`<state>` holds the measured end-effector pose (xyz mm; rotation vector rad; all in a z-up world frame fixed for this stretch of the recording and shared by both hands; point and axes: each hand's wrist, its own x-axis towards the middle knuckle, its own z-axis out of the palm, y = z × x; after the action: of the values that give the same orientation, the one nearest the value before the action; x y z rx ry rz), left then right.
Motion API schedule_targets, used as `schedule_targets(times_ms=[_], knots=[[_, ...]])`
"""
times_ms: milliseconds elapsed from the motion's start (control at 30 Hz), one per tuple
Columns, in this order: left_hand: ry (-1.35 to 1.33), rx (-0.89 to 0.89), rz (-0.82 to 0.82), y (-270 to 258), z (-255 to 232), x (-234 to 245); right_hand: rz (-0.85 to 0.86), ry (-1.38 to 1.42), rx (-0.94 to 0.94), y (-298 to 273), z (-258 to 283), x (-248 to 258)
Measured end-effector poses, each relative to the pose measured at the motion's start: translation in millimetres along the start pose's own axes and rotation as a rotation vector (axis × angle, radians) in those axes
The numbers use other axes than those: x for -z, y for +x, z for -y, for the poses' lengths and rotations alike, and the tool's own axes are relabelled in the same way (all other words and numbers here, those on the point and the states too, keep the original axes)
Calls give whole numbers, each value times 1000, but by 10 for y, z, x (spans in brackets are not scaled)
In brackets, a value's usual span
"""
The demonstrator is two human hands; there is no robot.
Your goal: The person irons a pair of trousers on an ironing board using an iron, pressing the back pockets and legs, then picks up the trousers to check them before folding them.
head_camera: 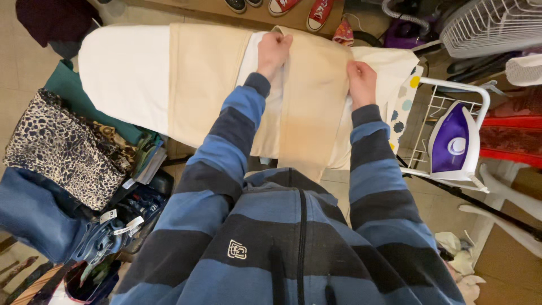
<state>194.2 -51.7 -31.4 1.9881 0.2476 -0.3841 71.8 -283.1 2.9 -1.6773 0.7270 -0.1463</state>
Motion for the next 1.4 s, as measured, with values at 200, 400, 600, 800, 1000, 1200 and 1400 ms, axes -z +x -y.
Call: schedule_targets(times_ms=[200, 400, 600, 800, 1000, 1200, 1400], knots=[[-13, 100, 103, 64, -96, 10, 215, -124, -255, -153, 65, 37], [-376, 428, 197, 110, -523, 116, 162, 258, -460, -331, 408, 20], [-298, 243, 75, 408, -387, -46, 217, 374, -244, -185, 116, 56], [-239, 339, 394, 225, -458, 203, 382, -67, -504, -547, 368, 230], [-209, 174, 140, 103, -401, 129, 304, 132, -489, -757, 166, 272], [170, -302, -88, -110, 380, 1145, 192, -726, -364, -1248, 618, 435], [344, -303, -614, 178, 1351, 2870, 225, -331, 198, -1208, 645, -532]])
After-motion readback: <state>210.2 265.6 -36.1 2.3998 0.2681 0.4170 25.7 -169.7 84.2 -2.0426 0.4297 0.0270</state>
